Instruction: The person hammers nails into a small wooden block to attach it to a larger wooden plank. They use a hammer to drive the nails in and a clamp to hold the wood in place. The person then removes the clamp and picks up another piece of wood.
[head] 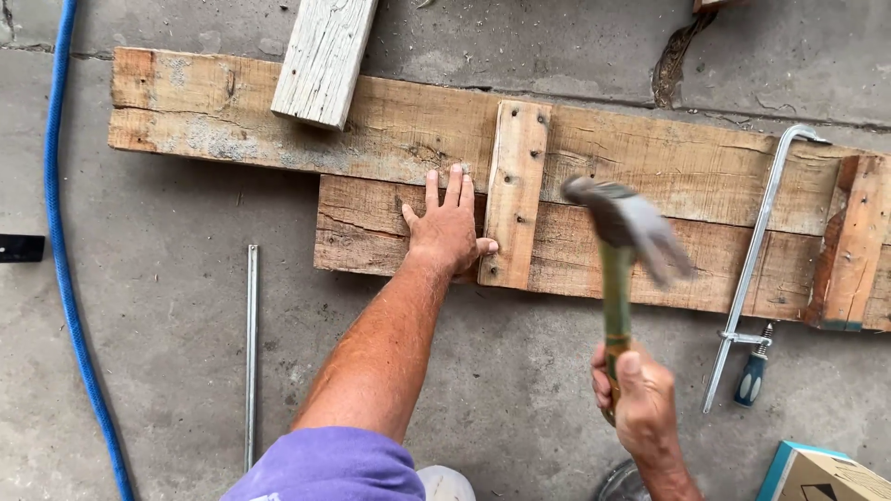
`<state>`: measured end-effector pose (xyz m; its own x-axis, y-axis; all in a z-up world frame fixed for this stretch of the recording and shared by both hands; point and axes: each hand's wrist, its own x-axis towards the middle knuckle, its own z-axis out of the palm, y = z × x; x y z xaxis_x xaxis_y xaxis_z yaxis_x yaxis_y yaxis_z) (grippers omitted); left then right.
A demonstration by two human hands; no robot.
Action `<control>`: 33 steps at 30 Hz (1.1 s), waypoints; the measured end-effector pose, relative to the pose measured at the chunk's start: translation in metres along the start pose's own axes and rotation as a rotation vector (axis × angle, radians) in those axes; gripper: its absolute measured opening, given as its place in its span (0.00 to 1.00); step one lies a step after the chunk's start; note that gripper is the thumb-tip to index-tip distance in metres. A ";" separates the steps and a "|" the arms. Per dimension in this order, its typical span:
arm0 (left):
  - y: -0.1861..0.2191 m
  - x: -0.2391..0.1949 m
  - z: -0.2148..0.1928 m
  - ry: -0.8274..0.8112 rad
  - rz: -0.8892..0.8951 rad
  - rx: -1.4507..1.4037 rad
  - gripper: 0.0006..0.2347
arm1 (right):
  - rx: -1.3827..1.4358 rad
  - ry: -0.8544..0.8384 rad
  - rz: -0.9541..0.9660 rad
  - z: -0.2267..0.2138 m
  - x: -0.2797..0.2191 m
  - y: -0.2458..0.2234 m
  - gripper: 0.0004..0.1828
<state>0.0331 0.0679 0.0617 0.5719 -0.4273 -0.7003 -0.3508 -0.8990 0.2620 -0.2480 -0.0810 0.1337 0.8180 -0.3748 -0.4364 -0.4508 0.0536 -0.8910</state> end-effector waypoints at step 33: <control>0.004 -0.009 -0.005 -0.047 -0.003 -0.052 0.49 | 0.190 0.116 -0.090 -0.005 0.028 -0.033 0.33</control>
<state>0.0308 0.0675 0.0723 0.5371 -0.4203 -0.7314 -0.3091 -0.9048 0.2929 -0.2120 -0.0983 0.1512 0.8001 -0.4896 -0.3467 -0.2935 0.1846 -0.9380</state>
